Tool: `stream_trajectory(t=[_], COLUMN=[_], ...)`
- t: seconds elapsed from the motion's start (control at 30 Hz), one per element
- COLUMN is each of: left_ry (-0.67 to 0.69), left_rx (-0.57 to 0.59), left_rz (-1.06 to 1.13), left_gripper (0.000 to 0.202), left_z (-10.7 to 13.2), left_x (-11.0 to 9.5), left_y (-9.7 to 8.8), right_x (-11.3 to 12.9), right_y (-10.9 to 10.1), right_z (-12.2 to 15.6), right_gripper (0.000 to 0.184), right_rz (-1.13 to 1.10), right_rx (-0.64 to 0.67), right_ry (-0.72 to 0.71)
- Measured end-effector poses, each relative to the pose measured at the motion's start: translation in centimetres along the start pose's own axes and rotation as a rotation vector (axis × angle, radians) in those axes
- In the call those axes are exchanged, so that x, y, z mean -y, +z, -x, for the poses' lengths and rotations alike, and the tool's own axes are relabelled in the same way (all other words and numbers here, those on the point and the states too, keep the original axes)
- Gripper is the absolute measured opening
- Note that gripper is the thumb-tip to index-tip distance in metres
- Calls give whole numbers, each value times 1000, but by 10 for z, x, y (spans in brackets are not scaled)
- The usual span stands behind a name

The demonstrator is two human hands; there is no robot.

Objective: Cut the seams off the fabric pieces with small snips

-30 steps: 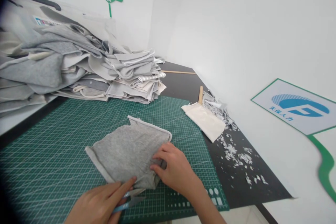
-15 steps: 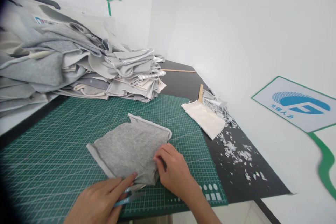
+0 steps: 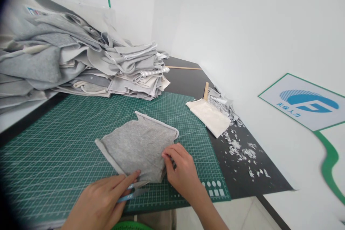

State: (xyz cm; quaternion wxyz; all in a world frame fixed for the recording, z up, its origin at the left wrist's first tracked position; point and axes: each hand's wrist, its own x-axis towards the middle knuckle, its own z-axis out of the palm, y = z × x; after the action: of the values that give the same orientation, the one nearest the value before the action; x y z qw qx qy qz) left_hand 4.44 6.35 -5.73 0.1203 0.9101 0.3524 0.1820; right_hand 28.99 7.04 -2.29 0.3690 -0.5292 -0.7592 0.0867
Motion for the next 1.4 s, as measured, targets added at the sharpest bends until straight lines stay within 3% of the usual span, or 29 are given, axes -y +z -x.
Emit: stream_trajectory(t=[0.9,1.03,1.13,1.23,1.4], left_ry=[33,36,35,34,37], left_rx=[-37,-30,-27,-30,-35], left_rz=[-13,-20,-20,-13,-11], left_gripper=[58,58,59,59,60], left_z=[0,1,1,1,0], left_x=[2,3,4,4,2], left_y=[2,3,4,4,3], right_x=[-7,-5,0,6,6], right_y=[-3,-5,-8,-7,1], right_z=[14,15,15,15,15], right_gripper=[12,17,32,41,26], right_rz=[1,-7,48,131,148], right_rx=[9,-86,-159,-62,106], right_ry=[77,67,-16,-103,-52])
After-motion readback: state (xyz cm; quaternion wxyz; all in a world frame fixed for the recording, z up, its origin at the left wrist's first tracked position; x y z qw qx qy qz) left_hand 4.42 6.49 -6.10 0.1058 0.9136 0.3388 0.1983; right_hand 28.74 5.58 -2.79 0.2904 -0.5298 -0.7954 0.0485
